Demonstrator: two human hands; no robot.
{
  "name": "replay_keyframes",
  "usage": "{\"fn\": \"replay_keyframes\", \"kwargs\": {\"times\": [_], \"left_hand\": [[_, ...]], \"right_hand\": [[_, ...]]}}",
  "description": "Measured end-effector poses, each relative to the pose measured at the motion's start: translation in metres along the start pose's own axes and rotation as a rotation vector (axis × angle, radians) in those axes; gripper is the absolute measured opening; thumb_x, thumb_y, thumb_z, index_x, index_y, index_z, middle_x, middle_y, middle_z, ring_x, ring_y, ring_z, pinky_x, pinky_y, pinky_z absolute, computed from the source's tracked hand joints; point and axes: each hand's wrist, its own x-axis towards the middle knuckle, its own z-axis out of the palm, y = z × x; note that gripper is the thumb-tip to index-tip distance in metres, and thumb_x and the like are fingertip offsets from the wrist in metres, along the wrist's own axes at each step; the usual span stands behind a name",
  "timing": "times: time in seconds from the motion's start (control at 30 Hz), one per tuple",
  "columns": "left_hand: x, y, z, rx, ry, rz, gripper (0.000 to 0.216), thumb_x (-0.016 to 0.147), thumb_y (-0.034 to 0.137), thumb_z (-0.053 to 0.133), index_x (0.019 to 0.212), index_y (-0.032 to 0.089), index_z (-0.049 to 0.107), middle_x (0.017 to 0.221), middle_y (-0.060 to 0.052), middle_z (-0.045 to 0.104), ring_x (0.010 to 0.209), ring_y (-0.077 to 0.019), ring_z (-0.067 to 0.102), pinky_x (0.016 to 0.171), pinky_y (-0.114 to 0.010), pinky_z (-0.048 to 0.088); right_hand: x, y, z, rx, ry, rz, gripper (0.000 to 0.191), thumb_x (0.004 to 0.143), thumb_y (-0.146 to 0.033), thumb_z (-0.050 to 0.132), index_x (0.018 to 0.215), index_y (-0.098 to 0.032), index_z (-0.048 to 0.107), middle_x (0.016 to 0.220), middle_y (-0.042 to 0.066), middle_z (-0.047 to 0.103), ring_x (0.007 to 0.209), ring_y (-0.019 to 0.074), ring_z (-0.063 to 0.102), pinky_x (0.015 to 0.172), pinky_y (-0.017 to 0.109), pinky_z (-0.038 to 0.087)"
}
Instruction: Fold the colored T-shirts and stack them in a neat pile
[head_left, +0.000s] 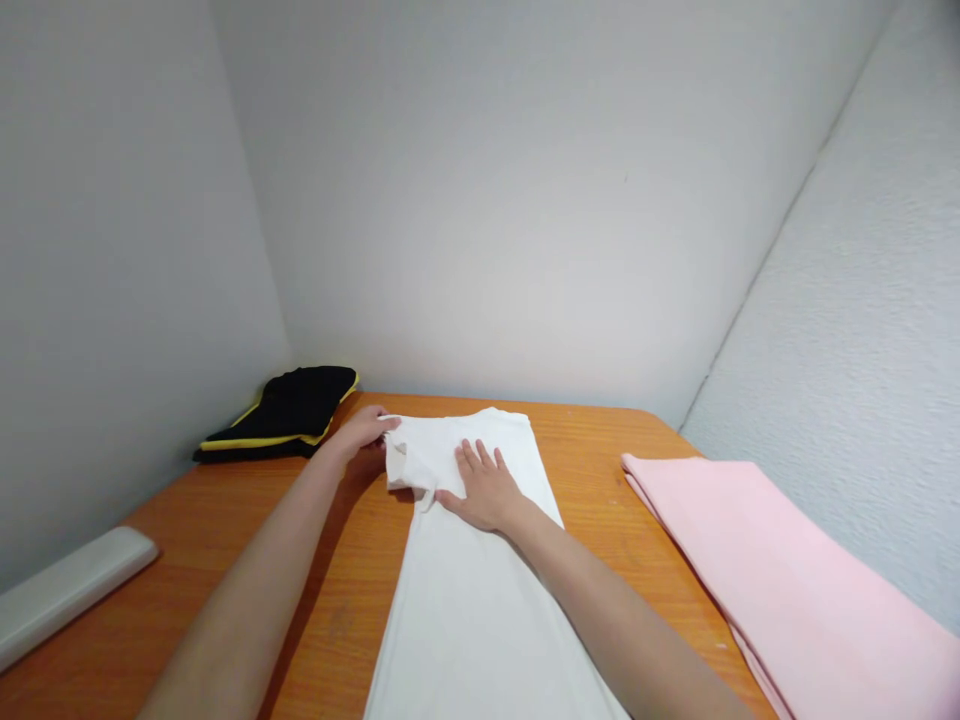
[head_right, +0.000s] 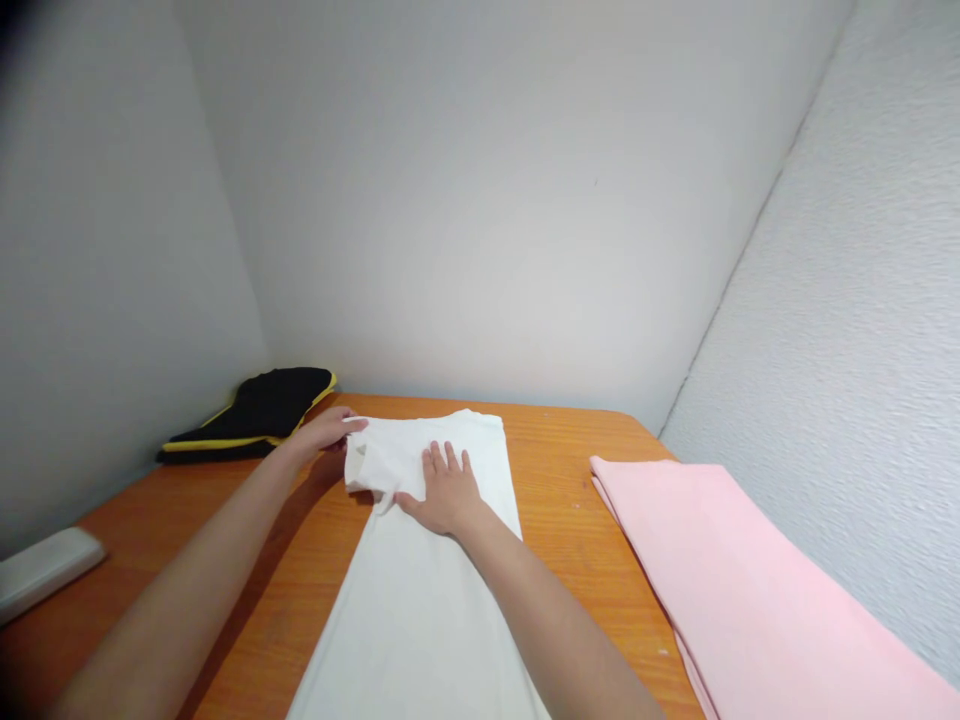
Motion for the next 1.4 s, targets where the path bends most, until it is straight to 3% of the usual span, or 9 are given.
{"fn": "replay_keyframes", "kwargs": {"times": [0.2, 0.37, 0.57, 0.67, 0.77, 0.93, 1.13, 1.27, 1.4], "left_hand": [[0.003, 0.021, 0.011, -0.243, -0.036, -0.022, 0.031, 0.065, 0.041, 0.074, 0.071, 0.015, 0.059, 0.055, 0.003, 0.057, 0.046, -0.0083, 0.05, 0.047, -0.02, 0.04], [-0.007, 0.044, 0.039, -0.361, -0.127, 0.031, 0.036, 0.065, 0.044, 0.077, 0.079, 0.014, 0.062, 0.068, -0.002, 0.067, 0.057, -0.0111, 0.059, 0.059, -0.023, 0.047], [-0.032, 0.054, 0.074, -0.336, -0.552, 0.202, 0.048, 0.083, 0.056, 0.06, 0.112, 0.018, 0.062, 0.121, -0.014, 0.068, 0.112, -0.0237, 0.063, 0.093, -0.036, 0.048], [-0.029, 0.045, 0.082, -0.071, -0.472, 0.345, 0.048, 0.089, 0.053, 0.049, 0.121, 0.019, 0.058, 0.129, -0.013, 0.063, 0.121, -0.0234, 0.058, 0.099, -0.038, 0.045], [-0.02, 0.032, 0.092, 0.105, -0.381, 0.413, 0.047, 0.089, 0.05, 0.048, 0.118, 0.016, 0.061, 0.131, -0.015, 0.061, 0.124, -0.025, 0.056, 0.104, -0.039, 0.041], [-0.019, 0.015, 0.111, 0.354, -0.391, 0.451, 0.047, 0.089, 0.046, 0.048, 0.126, 0.019, 0.059, 0.147, -0.012, 0.046, 0.141, -0.0246, 0.033, 0.116, -0.041, 0.024], [-0.035, 0.007, 0.124, 0.613, -0.374, 0.52, 0.061, 0.092, 0.046, 0.041, 0.144, 0.013, 0.039, 0.157, -0.016, 0.021, 0.148, -0.0274, 0.011, 0.119, -0.048, 0.007], [-0.042, 0.006, 0.131, 0.652, -0.335, 0.547, 0.062, 0.093, 0.047, 0.039, 0.145, 0.013, 0.038, 0.157, -0.015, 0.021, 0.148, -0.0272, 0.011, 0.119, -0.047, 0.006], [-0.031, 0.01, 0.126, 0.567, -0.258, 0.541, 0.05, 0.094, 0.043, 0.039, 0.135, 0.017, 0.05, 0.15, -0.013, 0.041, 0.143, -0.0255, 0.031, 0.117, -0.042, 0.022]], "right_hand": [[-0.007, -0.012, 0.003, 0.042, -0.017, 0.082, 0.101, 0.084, -0.081, 0.016, 0.155, -0.008, 0.008, 0.159, 0.014, -0.004, 0.145, 0.0364, -0.01, 0.113, 0.06, -0.005], [-0.013, -0.023, 0.001, 0.023, 0.008, 0.124, 0.097, 0.086, -0.078, 0.021, 0.154, -0.01, 0.012, 0.16, 0.015, 0.0, 0.145, 0.0391, -0.008, 0.111, 0.066, -0.004], [-0.037, -0.069, -0.025, -0.031, -0.063, 0.092, 0.062, 0.091, -0.058, 0.043, 0.137, -0.017, 0.052, 0.14, 0.02, 0.05, 0.129, 0.0409, 0.044, 0.105, 0.064, 0.027], [-0.049, -0.088, -0.03, -0.063, -0.099, 0.081, 0.073, 0.084, -0.055, 0.059, 0.14, -0.011, 0.047, 0.141, 0.026, 0.046, 0.126, 0.0439, 0.045, 0.1, 0.063, 0.034], [-0.06, -0.099, -0.025, -0.042, -0.089, -0.004, 0.081, 0.081, -0.054, 0.063, 0.142, -0.005, 0.043, 0.144, 0.029, 0.04, 0.132, 0.0461, 0.037, 0.103, 0.066, 0.031], [-0.081, -0.114, -0.019, -0.02, -0.214, -0.188, 0.091, 0.083, -0.068, 0.051, 0.151, -0.01, 0.03, 0.154, 0.022, 0.022, 0.141, 0.0411, 0.022, 0.111, 0.059, 0.026], [-0.095, -0.139, 0.003, -0.053, -0.253, -0.152, 0.103, 0.077, -0.069, 0.059, 0.153, -0.011, 0.02, 0.157, 0.016, 0.01, 0.144, 0.0384, 0.003, 0.118, 0.055, 0.013], [-0.098, -0.139, 0.001, -0.016, -0.186, -0.155, 0.103, 0.075, -0.072, 0.059, 0.153, -0.016, 0.023, 0.156, 0.014, 0.016, 0.144, 0.0367, 0.007, 0.116, 0.058, 0.014], [-0.087, -0.104, -0.049, 0.191, -0.343, -0.38, 0.086, 0.078, -0.072, 0.055, 0.146, -0.02, 0.043, 0.144, 0.015, 0.046, 0.133, 0.0384, 0.041, 0.103, 0.053, 0.041]]}}
